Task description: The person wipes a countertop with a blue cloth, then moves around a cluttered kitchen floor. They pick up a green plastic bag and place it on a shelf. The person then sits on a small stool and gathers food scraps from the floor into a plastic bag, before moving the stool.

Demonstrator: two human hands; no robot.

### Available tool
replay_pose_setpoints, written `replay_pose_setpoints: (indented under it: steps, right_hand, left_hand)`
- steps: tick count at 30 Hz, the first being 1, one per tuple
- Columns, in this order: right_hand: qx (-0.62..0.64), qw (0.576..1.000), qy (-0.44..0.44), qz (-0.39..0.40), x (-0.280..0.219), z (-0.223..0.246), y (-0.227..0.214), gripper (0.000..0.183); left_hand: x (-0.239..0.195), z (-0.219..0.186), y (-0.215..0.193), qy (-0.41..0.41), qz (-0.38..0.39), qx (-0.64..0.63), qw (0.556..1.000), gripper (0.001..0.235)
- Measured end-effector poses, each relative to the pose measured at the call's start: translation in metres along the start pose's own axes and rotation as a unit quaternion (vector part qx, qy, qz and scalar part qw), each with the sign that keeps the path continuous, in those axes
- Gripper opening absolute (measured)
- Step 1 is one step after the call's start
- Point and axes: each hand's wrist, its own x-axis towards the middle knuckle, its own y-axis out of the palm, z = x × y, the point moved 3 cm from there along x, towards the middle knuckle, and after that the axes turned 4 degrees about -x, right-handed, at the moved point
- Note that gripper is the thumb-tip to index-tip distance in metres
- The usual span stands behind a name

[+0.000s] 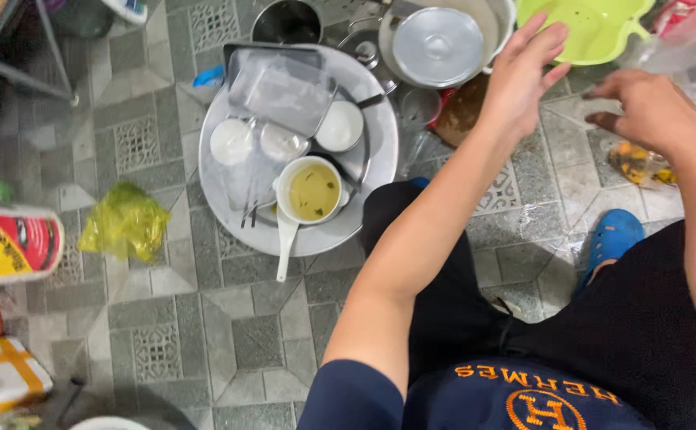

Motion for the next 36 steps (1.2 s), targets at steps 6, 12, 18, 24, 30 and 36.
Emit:
replay_pose_setpoints:
  steps: [6, 12, 18, 24, 30, 36]
  right_hand:
    - [0.057, 0.997, -0.021, -0.042, 0.041, 0.066, -0.023, 0.033]
    - [-0.047, 0.994, -0.066, -0.073, 0.055, 0.101, -0.064, 0.028]
    - [0.003, 0.994, 0.025, -0.106, 0.066, 0.075, -0.089, 0.020]
    - [0.061, 0.985, 0.000, -0.159, 0.114, 0.014, -0.015, 0.014]
    - [0.102, 0.984, 0.116, -0.091, 0.172, -0.068, 0.057, 0.020]
    - [-0.187, 0.979, 0.016, 0.085, 0.165, -0.096, 0.125, 0.020]
  left_hand:
    - [0.029, -0.007, -0.015, 0.115, -0.074, 0.011, 0.990, 0.070]
    - [0.045, -0.030, -0.035, 0.096, -0.028, -0.062, 0.993, 0.052]
    - [0.052, -0.083, -0.060, 0.115, -0.087, -0.114, 0.983, 0.048]
    - [0.041, -0.103, -0.049, 0.105, -0.093, -0.054, 0.989, 0.060]
    - [0.075, -0.127, -0.061, 0.142, -0.148, 0.072, 0.976, 0.061]
    - [0.115, -0.097, -0.108, 0.151, -0.154, 0.083, 0.973, 0.060]
